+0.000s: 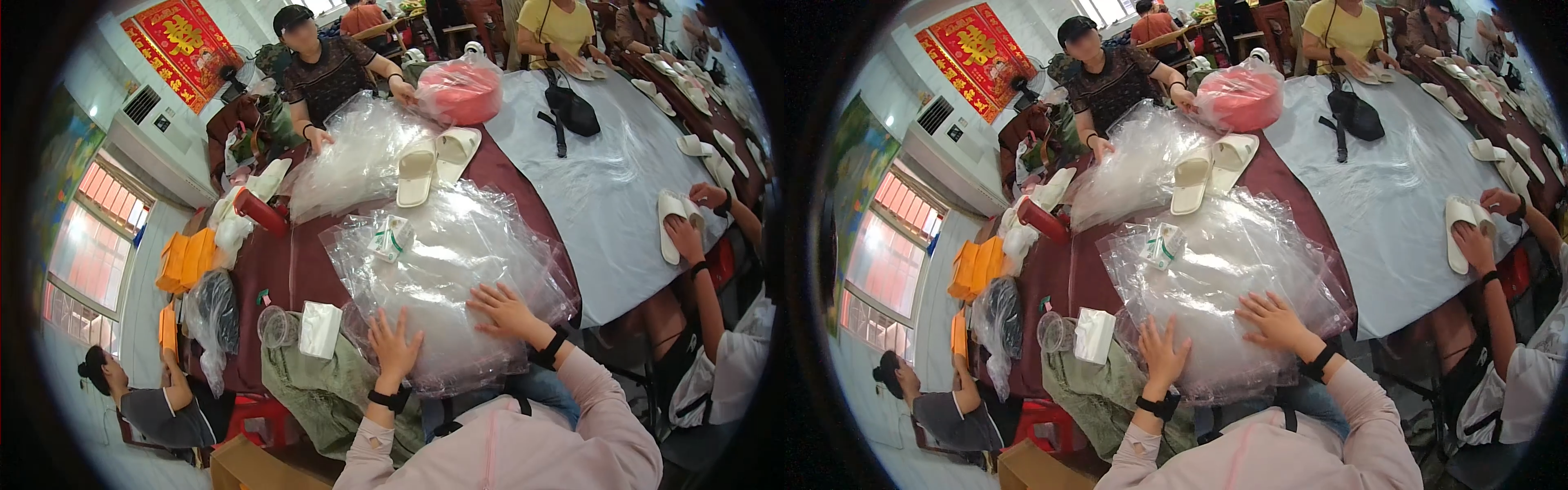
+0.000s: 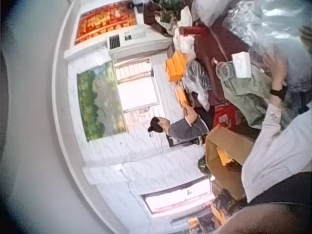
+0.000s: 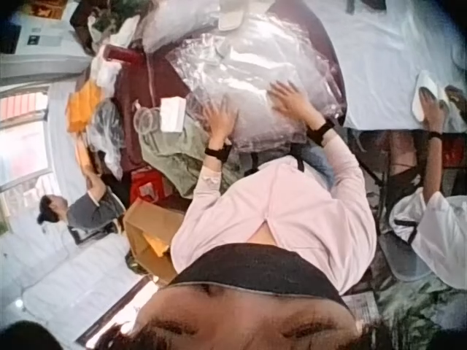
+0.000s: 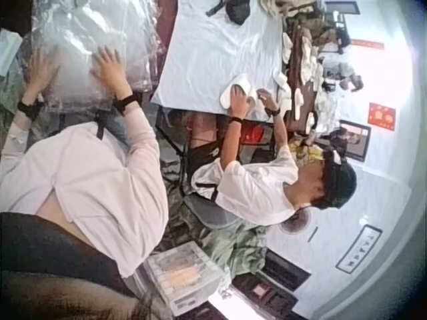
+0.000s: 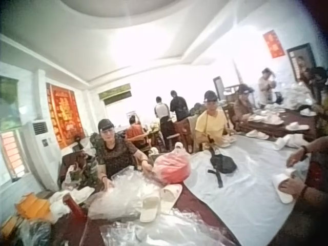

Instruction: Packing white slippers into plastic bags in a shoe manufacturing facility.

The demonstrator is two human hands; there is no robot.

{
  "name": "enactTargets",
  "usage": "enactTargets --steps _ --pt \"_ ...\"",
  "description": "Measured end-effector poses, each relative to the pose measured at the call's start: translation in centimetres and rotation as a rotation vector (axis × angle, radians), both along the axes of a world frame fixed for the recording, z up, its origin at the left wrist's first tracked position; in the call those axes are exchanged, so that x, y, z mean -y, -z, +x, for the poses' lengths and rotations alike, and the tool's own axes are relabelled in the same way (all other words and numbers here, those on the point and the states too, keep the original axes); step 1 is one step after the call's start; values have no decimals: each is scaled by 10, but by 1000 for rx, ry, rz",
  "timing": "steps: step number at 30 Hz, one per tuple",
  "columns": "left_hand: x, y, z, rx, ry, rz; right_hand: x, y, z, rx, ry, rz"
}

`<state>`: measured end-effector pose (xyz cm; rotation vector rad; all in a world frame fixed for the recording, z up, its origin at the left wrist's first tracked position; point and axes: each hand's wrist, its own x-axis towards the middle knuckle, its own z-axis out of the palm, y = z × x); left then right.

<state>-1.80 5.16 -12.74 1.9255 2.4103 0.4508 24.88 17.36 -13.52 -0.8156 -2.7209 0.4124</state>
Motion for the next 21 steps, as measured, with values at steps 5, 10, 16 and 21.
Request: enactTargets --steps 5,10,16,21 --pt "3 1 -1 22 4 12 0 -5 1 21 -13 -13" --pt "3 3 -2 46 44 48 -6 -21 6 136 -100 -27" --pt "6 4 1 47 29 105 -46 -89 -39 123 -119 -329" --pt "4 3 3 -24 30 141 -73 -90 -127 -234 13 22"
